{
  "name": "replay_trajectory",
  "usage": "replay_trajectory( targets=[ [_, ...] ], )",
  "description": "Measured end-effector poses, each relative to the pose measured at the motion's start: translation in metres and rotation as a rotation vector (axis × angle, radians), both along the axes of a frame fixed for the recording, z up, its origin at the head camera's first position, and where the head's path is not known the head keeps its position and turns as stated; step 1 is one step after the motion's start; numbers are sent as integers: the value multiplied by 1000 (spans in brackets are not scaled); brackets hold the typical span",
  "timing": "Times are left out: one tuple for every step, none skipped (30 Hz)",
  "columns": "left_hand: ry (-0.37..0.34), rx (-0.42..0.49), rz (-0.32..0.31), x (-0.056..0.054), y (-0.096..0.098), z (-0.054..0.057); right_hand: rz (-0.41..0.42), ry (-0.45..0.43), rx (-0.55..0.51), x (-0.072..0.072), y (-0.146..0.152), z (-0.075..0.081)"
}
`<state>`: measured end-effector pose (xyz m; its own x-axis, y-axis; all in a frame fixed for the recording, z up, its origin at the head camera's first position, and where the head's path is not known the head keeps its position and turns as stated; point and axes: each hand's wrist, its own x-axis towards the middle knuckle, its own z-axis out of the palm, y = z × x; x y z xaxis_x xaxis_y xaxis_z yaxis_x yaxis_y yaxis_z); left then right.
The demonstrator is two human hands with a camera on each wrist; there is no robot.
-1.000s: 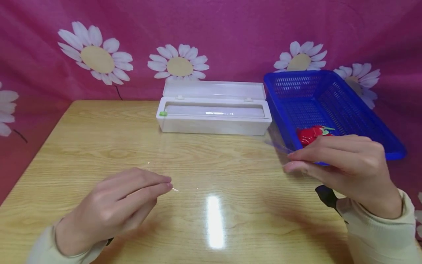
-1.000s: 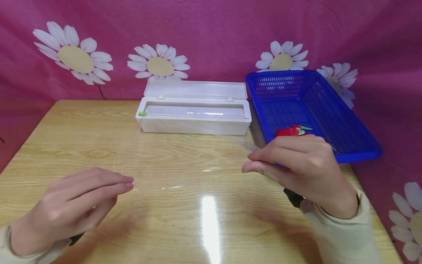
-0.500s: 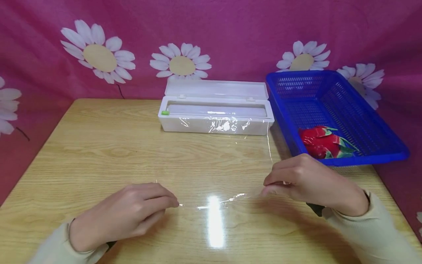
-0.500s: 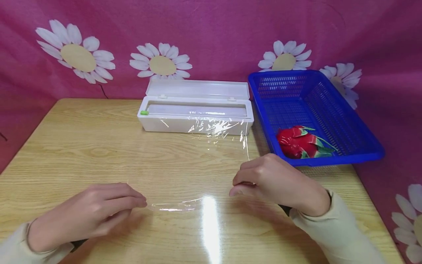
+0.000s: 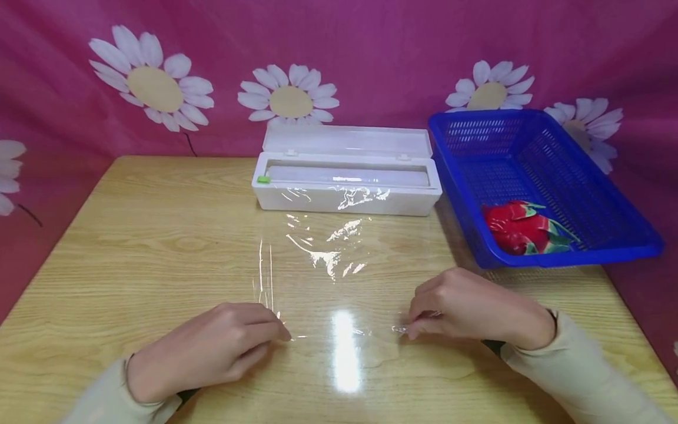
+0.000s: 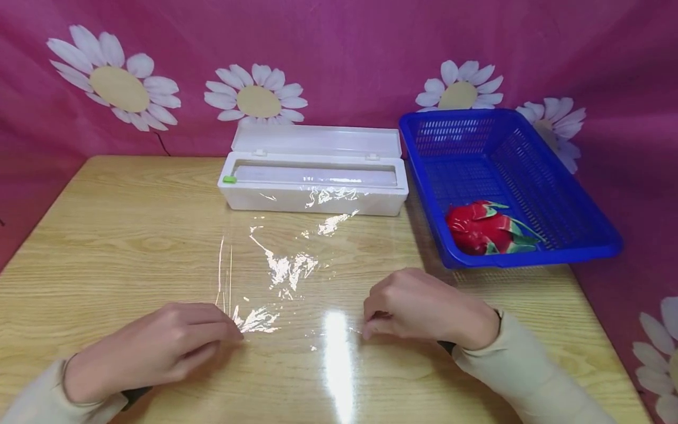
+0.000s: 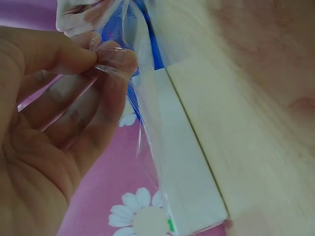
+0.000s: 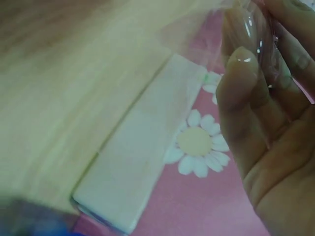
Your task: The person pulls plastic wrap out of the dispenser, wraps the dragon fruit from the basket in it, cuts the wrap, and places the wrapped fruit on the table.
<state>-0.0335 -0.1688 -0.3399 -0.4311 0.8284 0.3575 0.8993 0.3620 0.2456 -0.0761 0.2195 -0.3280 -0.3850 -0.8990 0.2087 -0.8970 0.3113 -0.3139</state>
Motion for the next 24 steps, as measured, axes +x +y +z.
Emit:
replay_trajectory(
  targets=[
    [-4,-7,7,0,0,-1,6,-7,4,0,0,-3],
    [-6,-17,16,0,0,-2,11,-15,5,0,-1,-5],
    [-8,-26,22,0,0,-4,16,-20,8,1,-1,-8],
    [-14,-34,29,0,0,-5,20,-27,10,1,-1,-10],
    [-15,-42,32,0,0,-6,22,-31,12,1,-1,-11],
    [-19,-49,34,-1,0,-7,21,-35,15,1,-2,-13],
    [-21,-57,35,-1,0,-8,20,-39,19,1,-2,-14],
    [-25,-62,36,-1,0,-9,17,-43,26,1,-2,-15],
    [-30,-66,35,-1,-1,-10,14,-47,35,1,-2,-16],
    [-35,-71,36,-1,-1,-10,8,-53,45,1,-1,-17],
    [-36,-75,36,-1,-1,-11,2,-57,56,1,-1,-18],
    [-38,-78,37,-1,-1,-12,-4,-63,68,1,-1,-19],
    [-39,-81,37,-1,-1,-12,-9,-63,77,0,-1,-20],
    [-41,-82,37,-2,-1,-13,-13,-63,84,0,-1,-20],
    [-41,-85,37,-2,-1,-13,-15,-62,89,0,-1,-21],
    [-40,-85,36,-2,-1,-14,-18,-57,91,0,-1,-22],
    [-38,-85,35,-2,-2,-14,-19,-52,90,0,-1,-22],
    [-38,-85,36,-3,-2,-15,-18,-49,88,0,-1,-23],
    [-38,-85,36,-3,-2,-15,-18,-47,86,0,-2,-24],
    [-39,-85,36,-3,-2,-16,-18,-52,84,-1,-2,-24],
    [-41,-85,37,-4,-1,-16,-18,-58,83,-1,-2,-24],
    [-41,-85,38,-4,-1,-17,-18,-65,82,-1,-2,-25],
    [-42,-85,38,-5,-1,-17,-18,-73,81,-2,-2,-25],
    [-44,-84,39,-5,-1,-18,-18,-78,82,-2,-2,-26]
  ],
)
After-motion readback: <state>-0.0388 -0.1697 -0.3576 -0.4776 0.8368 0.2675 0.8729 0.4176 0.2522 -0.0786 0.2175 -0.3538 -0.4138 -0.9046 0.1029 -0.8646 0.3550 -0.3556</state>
